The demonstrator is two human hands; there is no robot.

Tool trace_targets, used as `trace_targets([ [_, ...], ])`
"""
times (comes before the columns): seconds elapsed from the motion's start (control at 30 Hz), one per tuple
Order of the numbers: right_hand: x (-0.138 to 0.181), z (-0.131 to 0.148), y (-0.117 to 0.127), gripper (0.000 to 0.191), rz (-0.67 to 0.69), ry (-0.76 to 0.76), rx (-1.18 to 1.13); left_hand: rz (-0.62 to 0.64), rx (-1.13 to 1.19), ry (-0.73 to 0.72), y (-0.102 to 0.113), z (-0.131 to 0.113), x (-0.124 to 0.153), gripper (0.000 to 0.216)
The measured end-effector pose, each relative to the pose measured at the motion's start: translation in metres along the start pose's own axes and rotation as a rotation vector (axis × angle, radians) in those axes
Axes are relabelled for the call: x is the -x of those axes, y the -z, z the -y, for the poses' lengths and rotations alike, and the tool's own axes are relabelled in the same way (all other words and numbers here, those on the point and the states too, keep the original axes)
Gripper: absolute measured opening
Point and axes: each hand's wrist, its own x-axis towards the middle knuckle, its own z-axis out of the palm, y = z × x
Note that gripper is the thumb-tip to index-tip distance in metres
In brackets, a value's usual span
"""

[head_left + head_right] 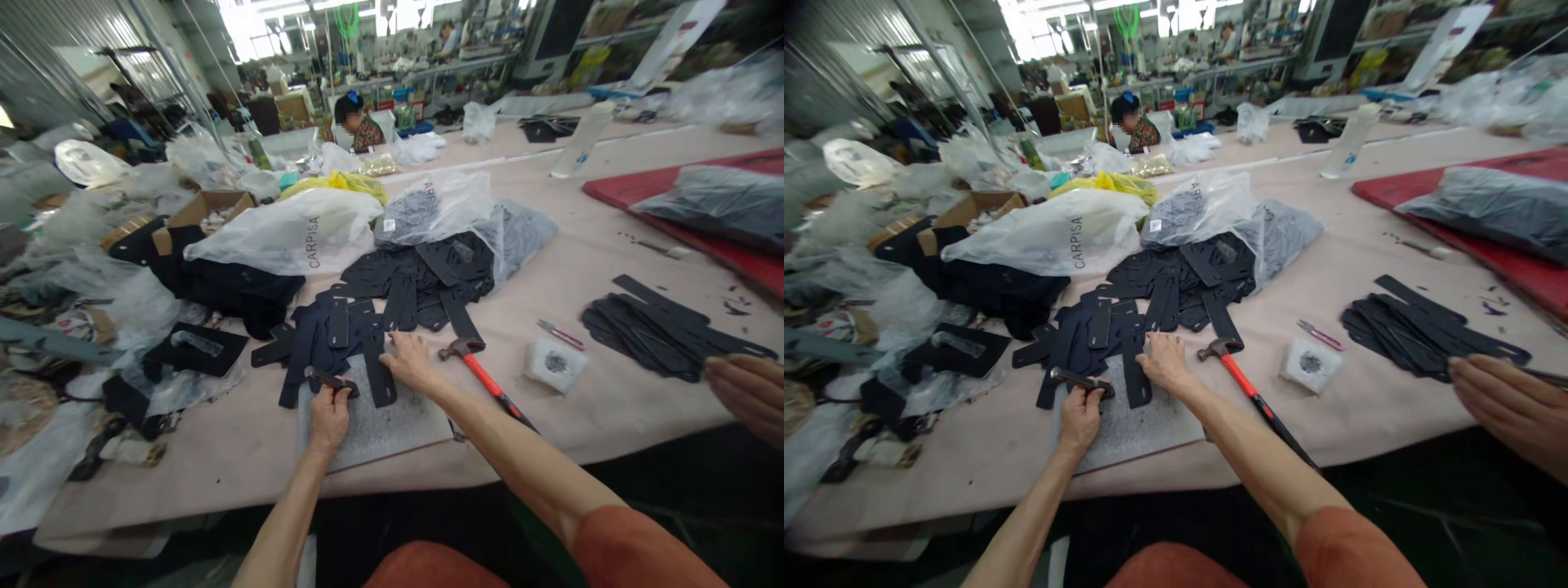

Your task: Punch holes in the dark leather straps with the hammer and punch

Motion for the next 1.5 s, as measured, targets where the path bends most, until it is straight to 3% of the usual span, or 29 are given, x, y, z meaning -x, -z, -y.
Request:
trace_targets([
  [0.17,-0.026,0.021,-0.020,0.045,-0.029,-0.083,-0.006,-0.001,0.015,-0.005,-0.001,0.006,0.000,0.022],
  [0.27,-0.040,0.016,-0.010,0.034,-0.044,-0.108,-0.035,0.016,0.053,0.005,0.000,0.007,0.001,0.022],
  [0.4,-0.086,0.002,0.055,0.033,-0.131,-0.095,-0.050,0.028,0.079,0.035,0.001,0.003,0.001,0.022],
  [0.5,-0.125,0.003,0.112,0.049,-0.360,-0.123,0.008,0.024,0.093,0.044,0.003,0.001,0.000,0.022],
  [0.57,-0.139,0.014,0.127,0.055,-0.454,-0.132,0.080,0.022,0.104,0.039,0.003,0.001,0.000,0.021],
  [0.6,-0.141,0.022,0.123,0.054,-0.423,-0.120,0.103,0.022,0.110,0.037,0.003,0.002,0.000,0.021],
  [0.67,-0.135,0.042,0.093,0.047,-0.228,-0.069,0.109,0.024,0.120,0.035,0.003,0.004,0.000,0.021],
  [0.8,-0.109,0.084,-0.003,0.042,0.029,-0.007,0.117,0.037,0.134,0.053,0.003,0.006,0.000,0.022],
  [0.87,-0.103,0.100,-0.038,0.052,0.070,-0.008,0.136,0.040,0.149,0.065,0.003,0.004,0.000,0.022],
  [0.97,-0.110,0.114,-0.060,0.065,0.071,-0.045,0.162,0.047,0.177,0.081,0.005,0.000,-0.001,0.021],
  [1.07,-0.125,0.116,-0.058,0.067,0.091,-0.105,0.165,0.054,0.182,0.084,0.006,-0.002,-0.001,0.020],
  [1.2,-0.135,0.106,-0.043,0.044,0.109,-0.104,0.150,0.044,0.176,0.073,0.006,-0.002,-0.002,0.021],
  [1.3,-0.132,0.095,-0.025,0.027,0.161,-0.009,0.120,0.032,0.172,0.073,0.006,0.000,-0.002,0.020],
  [1.5,-0.101,0.069,0.036,0.023,0.278,0.236,0.092,0.010,0.171,0.122,0.003,0.005,-0.003,0.020],
])
